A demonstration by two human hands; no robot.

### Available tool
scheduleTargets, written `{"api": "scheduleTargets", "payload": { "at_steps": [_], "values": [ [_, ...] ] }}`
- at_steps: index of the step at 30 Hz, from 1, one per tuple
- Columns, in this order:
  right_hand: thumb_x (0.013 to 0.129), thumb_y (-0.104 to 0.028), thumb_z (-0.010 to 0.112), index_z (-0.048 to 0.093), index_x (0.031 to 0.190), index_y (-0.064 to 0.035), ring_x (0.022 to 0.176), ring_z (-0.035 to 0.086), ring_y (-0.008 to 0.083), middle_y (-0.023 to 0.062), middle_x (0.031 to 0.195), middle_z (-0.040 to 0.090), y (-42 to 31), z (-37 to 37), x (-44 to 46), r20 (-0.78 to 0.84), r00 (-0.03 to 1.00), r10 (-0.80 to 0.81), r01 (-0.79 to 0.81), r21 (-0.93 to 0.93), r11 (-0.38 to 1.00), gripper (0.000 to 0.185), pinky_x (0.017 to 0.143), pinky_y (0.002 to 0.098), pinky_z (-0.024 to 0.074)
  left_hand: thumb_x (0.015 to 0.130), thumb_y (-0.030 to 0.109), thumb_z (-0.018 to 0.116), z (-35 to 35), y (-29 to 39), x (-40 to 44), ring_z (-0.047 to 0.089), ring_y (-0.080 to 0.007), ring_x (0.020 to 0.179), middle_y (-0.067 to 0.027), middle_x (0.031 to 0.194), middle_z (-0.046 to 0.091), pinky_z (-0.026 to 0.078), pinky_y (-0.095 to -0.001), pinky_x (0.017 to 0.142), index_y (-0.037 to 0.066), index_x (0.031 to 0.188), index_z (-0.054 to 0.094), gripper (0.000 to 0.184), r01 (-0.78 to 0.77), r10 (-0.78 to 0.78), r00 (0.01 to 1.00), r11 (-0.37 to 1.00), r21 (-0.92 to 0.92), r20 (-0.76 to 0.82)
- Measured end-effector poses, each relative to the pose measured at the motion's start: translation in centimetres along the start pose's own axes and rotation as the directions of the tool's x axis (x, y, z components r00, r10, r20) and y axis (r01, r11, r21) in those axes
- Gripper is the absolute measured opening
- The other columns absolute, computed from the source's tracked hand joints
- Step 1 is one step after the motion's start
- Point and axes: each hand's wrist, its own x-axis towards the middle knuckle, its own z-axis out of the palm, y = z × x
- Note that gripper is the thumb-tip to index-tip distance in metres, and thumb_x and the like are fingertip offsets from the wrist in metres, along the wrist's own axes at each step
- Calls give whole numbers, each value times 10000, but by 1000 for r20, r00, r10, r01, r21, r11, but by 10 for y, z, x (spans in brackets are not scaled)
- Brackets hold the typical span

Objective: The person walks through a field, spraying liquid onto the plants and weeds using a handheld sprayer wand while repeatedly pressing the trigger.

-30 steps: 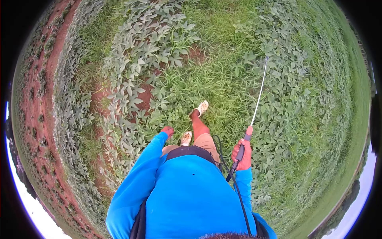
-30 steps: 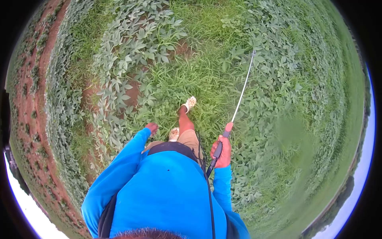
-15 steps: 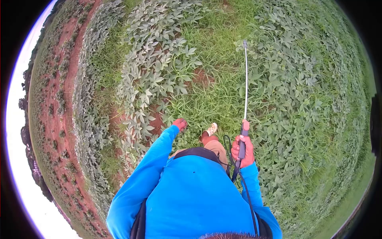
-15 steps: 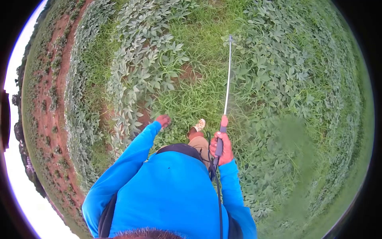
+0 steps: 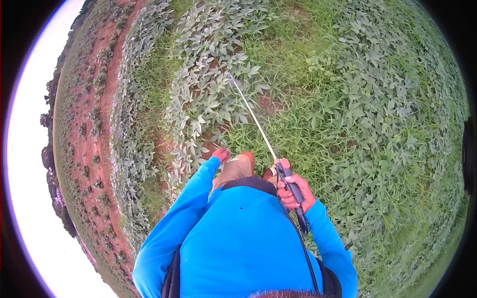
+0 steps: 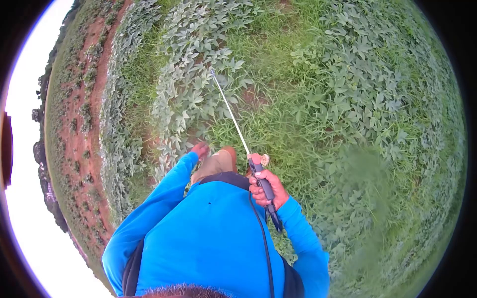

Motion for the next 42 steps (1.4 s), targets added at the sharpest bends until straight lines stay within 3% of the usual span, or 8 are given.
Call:
{"api": "scheduleTargets", "payload": {
  "at_steps": [2, 6, 8, 10, 20, 30, 38, 42],
  "values": [
    [856, -307, 504, 444, 795, -104, 383, 306, 57, -18, 574, 368, -11, 5, 4, 47, 997, 59, -59, -10, 998, 221, 291, 195, 290, 838, 340, 516, -2, -7, -7, 567, -177, 563, -65, 746, 633, 444, -309, 478, 66, 1001, 600, 329, -27, 30, 990, 999, 21, -138],
    [862, -308, 506, 444, 792, -106, 387, 309, 42, -25, 582, 374, -46, 21, 31, 47, 993, 110, -99, -187, 977, 223, 289, 192, 283, 806, 366, 530, -21, -35, 15, 591, -204, 788, -96, 889, 620, 492, -353, 627, 96, 940, 633, 319, -78, 89, 991, 990, 116, -95],
    [848, -309, 532, 446, 788, -108, 388, 319, 42, -24, 582, 383, -66, 24, 54, 92, 990, 108, -80, -272, 959, 227, 290, 188, 280, 811, 382, 529, -28, -31, 15, 591, -208, 785, -84, 864, 620, 491, -354, 630, 84, 965, 627, 350, -204, 231, 971, 937, 282, -67],
    [845, -313, 533, 446, 795, -106, 385, 310, 40, -33, 581, 377, -77, 29, 75, 92, 993, 71, -38, -314, 949, 229, 295, 184, 277, 845, 367, 517, -21, 16, -13, 587, -187, 737, -56, 820, 609, 485, -335, 594, 79, 985, 612, 333, -43, 51, 989, 997, 63, -136],
    [771, -330, 630, 450, 772, -111, 401, 364, 62, -9, 590, 424, -87, 15, 75, -11, 989, -144, 134, -312, 941, 284, 320, 193, 306, 833, 345, 501, -2, 29, 3, 513, -122, 519, -32, 706, 583, 415, -287, 449, 93, 942, 597, 291, -75, 76, 997, 997, 32, -18],
    [795, -277, 639, 456, 871, -61, 378, 431, 90, 29, 600, 484, -16, -12, -19, -323, 662, -676, 499, -484, 719, 293, 303, 214, 335, 819, 304, 529, 22, 37, 28, 531, -127, 518, -54, 742, 597, 408, -274, 418, 57, 925, 595, 276, -50, 44, 998, 981, 188, 36],
    [818, -286, 612, 442, 859, -84, 396, 432, 91, 15, 566, 461, -15, -4, -65, -389, 352, -851, 633, -571, 522, 267, 337, 218, 346, 789, 346, 536, 39, 36, 64, 595, -200, 614, -88, 710, 641, 484, -330, 604, 57, 865, 639, 316, -194, 197, 980, 939, 283, 20],
    [824, -303, 606, 433, 840, -110, 375, 419, 101, 17, 566, 463, -64, -13, -67, -342, 356, -870, 722, -490, 488, 260, 315, 232, 333, 789, 349, 530, 41, 47, 66, 607, -213, 653, -94, 726, 648, 486, -340, 656, 61, 868, 653, 322, -228, 217, 974, 929, 290, 70]
  ]
}}
